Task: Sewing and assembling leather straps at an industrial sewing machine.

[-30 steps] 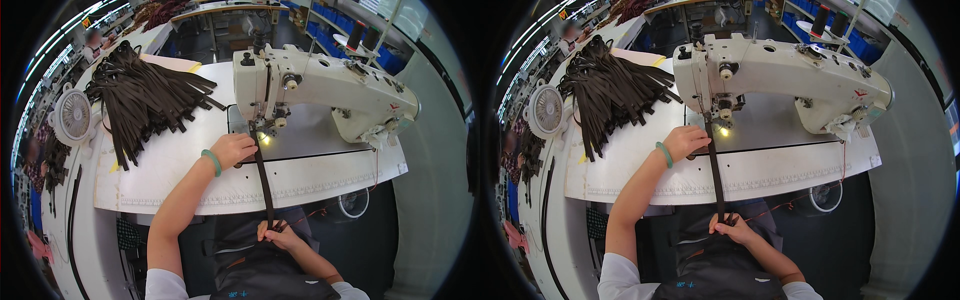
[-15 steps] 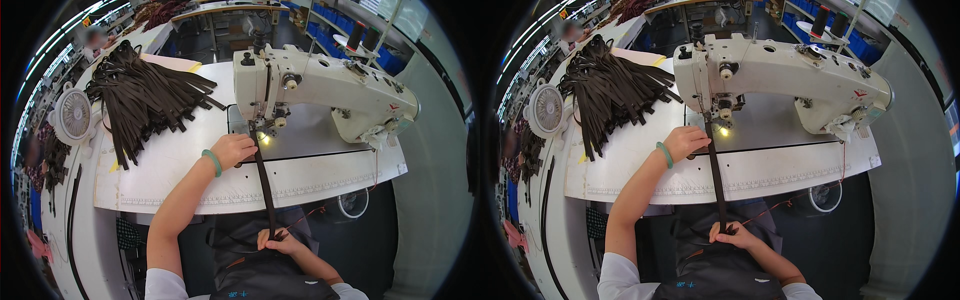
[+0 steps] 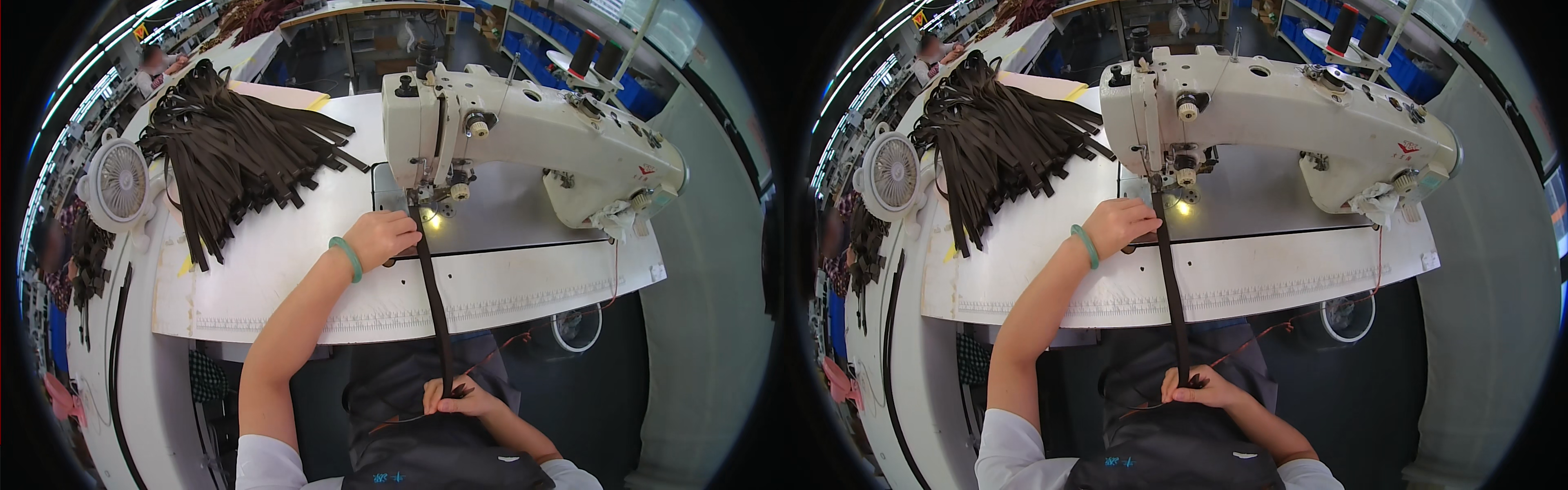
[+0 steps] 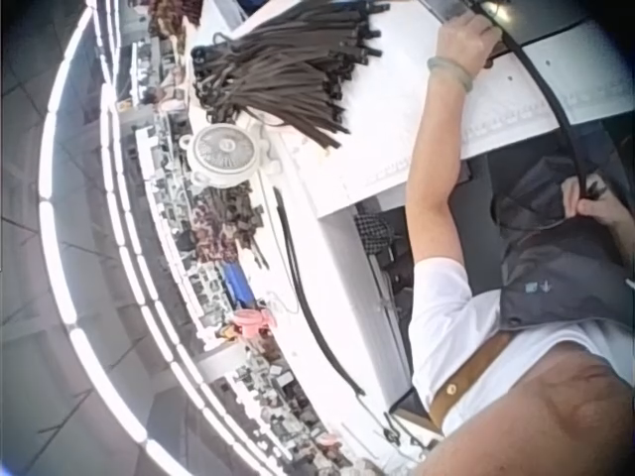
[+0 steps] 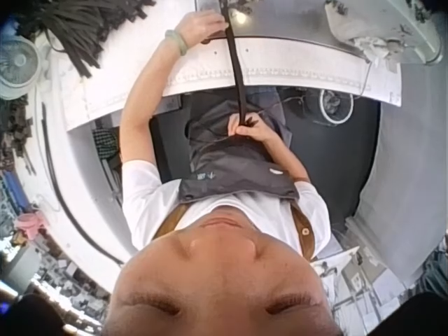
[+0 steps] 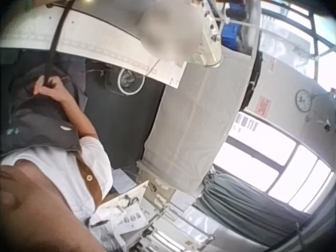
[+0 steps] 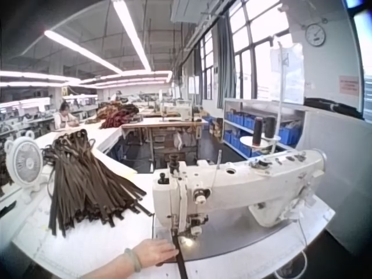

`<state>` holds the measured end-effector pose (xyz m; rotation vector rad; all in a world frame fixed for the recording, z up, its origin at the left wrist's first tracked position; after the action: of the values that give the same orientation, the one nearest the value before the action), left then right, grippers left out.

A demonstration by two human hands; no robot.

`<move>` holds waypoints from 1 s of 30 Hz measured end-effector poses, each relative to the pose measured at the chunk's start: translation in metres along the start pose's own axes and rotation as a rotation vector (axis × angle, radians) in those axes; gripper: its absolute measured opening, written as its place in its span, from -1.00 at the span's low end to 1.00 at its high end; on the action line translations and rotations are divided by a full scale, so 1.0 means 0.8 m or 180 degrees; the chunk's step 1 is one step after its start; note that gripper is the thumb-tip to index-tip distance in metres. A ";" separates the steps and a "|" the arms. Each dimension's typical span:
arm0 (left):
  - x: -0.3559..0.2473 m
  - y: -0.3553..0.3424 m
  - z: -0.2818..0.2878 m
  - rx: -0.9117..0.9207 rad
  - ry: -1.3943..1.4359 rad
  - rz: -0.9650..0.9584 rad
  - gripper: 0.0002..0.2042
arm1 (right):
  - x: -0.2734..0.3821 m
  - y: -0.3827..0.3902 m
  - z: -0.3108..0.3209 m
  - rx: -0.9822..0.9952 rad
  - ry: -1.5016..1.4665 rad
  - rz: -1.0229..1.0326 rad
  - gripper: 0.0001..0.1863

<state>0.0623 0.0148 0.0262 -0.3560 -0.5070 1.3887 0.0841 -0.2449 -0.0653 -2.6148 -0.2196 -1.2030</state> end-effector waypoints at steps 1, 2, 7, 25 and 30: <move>-0.001 0.001 0.000 -0.0015 -0.0022 -0.0014 -0.82 | 0.000 0.000 0.000 -0.0022 -0.0034 -0.0032 -0.85; -0.001 0.000 0.000 -0.0034 -0.0037 -0.0029 -0.82 | -0.001 0.000 0.000 -0.0042 -0.0048 -0.0042 -0.85; 0.000 -0.001 -0.006 -0.0002 0.0044 0.0021 -0.82 | -0.001 -0.005 0.006 -0.0678 -0.0418 0.0060 -0.89; -0.054 -0.011 0.012 -0.0035 0.0001 -0.0663 -0.88 | 0.038 -0.007 -0.019 -0.0379 -0.0469 0.0619 -0.66; -0.114 -0.009 0.040 -0.0411 0.0385 -0.0847 -0.88 | 0.039 -0.006 -0.024 -0.0575 0.0118 0.0283 -0.64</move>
<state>0.0422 -0.0781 0.0449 -0.4572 -0.5252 1.0737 0.0888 -0.2447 -0.0288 -2.7185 0.0131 -1.2946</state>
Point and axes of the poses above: each hand's wrist, its own y-axis away from the middle knuckle, its own z-axis out of the back of the hand, x = y × z, the point moved 3 cm from there along -y, towards the middle knuckle, and after that the axes turned 8 degrees about -y, right-handed, at the moved point
